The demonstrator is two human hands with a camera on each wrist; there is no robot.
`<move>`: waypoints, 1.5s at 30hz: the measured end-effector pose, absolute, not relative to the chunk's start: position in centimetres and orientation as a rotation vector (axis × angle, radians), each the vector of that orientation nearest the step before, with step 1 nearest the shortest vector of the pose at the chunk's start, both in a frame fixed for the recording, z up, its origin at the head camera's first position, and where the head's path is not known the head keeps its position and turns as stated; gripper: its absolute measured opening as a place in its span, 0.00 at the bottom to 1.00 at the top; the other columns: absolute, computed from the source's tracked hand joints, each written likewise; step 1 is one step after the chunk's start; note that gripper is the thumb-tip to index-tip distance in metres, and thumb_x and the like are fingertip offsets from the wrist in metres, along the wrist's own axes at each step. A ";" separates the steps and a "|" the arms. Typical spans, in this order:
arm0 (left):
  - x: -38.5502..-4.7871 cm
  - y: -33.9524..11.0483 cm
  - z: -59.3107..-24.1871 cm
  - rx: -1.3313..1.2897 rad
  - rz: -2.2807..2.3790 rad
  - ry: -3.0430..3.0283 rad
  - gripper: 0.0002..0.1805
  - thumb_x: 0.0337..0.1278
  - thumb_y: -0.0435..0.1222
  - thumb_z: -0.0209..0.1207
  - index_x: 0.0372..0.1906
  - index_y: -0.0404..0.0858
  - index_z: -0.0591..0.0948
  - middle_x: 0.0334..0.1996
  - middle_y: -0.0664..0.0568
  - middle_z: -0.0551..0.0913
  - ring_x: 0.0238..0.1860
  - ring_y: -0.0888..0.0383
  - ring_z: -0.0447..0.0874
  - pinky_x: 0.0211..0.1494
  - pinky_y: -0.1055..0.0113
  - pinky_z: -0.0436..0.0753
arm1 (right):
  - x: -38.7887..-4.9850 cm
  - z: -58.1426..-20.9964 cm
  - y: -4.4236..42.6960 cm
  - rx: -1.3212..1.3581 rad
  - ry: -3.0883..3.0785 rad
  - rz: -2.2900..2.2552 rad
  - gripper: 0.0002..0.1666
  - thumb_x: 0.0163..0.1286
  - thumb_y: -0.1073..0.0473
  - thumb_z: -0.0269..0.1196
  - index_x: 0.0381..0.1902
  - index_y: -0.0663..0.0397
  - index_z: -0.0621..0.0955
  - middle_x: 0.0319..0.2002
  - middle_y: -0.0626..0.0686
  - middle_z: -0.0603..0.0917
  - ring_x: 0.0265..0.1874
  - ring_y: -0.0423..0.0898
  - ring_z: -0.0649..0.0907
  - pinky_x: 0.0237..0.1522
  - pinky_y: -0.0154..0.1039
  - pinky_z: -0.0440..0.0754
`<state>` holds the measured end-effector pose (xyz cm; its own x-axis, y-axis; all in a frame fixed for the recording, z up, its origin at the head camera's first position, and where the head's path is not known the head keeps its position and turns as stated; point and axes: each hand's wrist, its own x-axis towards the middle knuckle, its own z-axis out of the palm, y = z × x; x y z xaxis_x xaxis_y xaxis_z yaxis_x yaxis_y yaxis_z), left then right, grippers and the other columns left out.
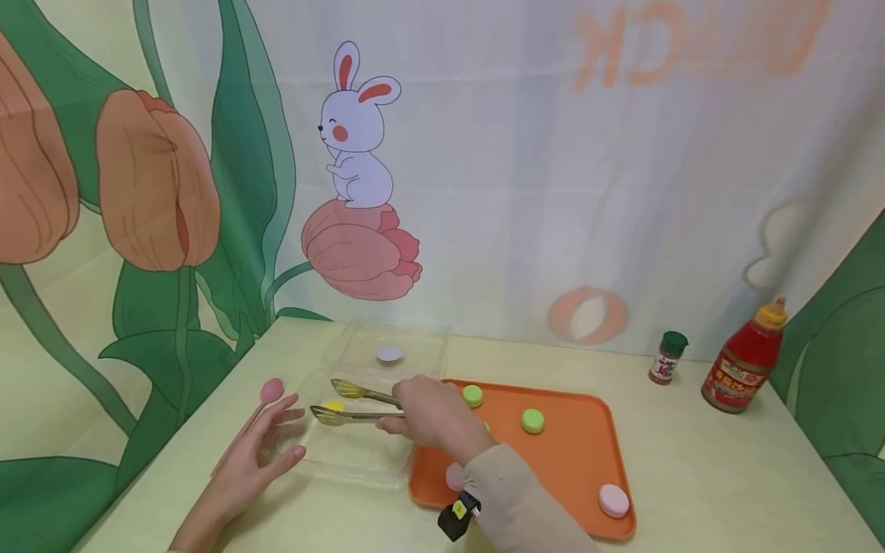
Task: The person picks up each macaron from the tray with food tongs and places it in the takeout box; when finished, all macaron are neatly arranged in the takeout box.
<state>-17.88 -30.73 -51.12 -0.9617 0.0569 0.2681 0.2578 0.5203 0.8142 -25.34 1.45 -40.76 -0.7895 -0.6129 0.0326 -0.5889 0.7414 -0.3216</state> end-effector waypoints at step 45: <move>-17.8 -30.4 -50.6 -0.254 -1.475 -2.584 0.44 0.76 0.42 0.72 0.88 0.47 0.63 0.77 0.42 0.79 0.74 0.42 0.82 0.69 0.85 0.67 | -19.3 -36.9 24.8 -0.367 3.194 -1.064 0.32 0.82 0.34 0.66 0.66 0.53 0.79 0.25 0.49 0.76 0.25 0.46 0.77 0.27 0.39 0.74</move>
<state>-17.78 -30.43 -50.64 -0.9736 0.0704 0.2171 0.2227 0.5004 0.8366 -19.31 24.76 -36.85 -0.9471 -0.1250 0.2957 -0.2773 0.7825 -0.5575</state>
